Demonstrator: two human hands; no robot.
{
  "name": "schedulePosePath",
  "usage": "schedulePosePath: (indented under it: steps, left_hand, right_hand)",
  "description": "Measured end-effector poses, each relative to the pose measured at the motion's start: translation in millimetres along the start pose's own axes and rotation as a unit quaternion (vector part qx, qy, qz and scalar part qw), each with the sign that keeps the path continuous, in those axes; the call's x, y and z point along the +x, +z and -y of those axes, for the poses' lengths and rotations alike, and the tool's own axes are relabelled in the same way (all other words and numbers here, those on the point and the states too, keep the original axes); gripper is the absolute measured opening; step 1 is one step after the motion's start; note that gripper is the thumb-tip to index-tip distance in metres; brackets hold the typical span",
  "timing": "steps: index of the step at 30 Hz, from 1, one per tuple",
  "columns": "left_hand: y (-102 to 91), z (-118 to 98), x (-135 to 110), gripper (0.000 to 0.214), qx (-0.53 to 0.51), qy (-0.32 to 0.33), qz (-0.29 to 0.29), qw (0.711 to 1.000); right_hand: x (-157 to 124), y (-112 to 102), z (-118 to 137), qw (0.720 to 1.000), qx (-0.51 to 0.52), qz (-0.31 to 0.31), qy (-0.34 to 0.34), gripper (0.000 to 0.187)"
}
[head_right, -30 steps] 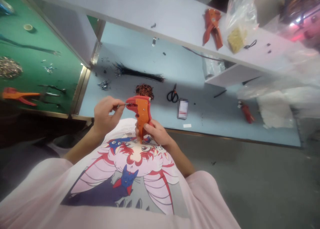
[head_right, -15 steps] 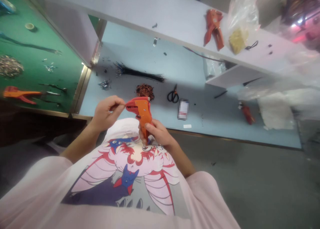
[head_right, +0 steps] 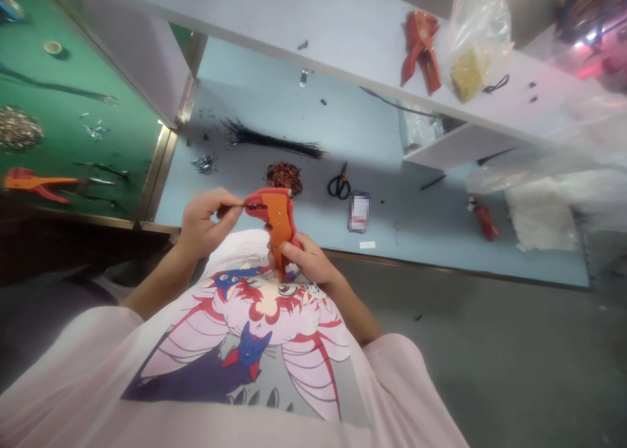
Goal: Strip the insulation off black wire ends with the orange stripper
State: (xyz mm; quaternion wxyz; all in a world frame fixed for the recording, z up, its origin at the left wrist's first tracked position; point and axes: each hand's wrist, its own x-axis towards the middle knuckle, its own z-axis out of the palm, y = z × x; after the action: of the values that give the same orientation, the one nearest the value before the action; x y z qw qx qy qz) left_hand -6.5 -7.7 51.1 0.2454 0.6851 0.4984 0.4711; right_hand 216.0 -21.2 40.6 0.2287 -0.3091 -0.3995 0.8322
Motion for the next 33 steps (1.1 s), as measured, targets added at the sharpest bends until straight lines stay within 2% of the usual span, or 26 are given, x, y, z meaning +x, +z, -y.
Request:
schedulePosePath:
  steps: [6, 13, 17, 23, 27, 33]
  left_hand:
    - [6.5, 1.6, -2.7, 0.008, 0.056, 0.066, -0.071, 0.994]
    - [6.1, 5.8, -7.1, 0.007, 0.118, 0.103, -0.084, 0.984]
    - [6.1, 5.7, -6.9, 0.008, 0.117, 0.12, -0.096, 0.981]
    - [3.7, 2.1, -5.8, 0.007, 0.073, 0.081, -0.063, 0.992]
    - [-0.6, 0.3, -4.8, 0.007, 0.062, 0.044, -0.027, 0.997]
    - [-1.5, 3.1, -3.6, 0.009, 0.069, 0.065, -0.02, 0.995]
  right_hand:
    - [-3.7, 0.5, 3.3, 1.0, 0.009, 0.015, 0.007, 0.039]
    - [-2.0, 2.5, 1.3, 1.0, 0.01, 0.007, 0.011, 0.037]
    - [0.1, 4.2, -1.3, 1.0, 0.015, -0.009, 0.011, 0.035]
    - [1.1, 3.5, -5.3, 0.999, -0.003, -0.031, 0.009, 0.035]
    - [0.6, 0.9, -4.7, 1.0, -0.012, -0.019, 0.008, 0.036]
    - [-2.3, -0.2, 1.6, 1.0, 0.002, 0.003, 0.024, 0.046]
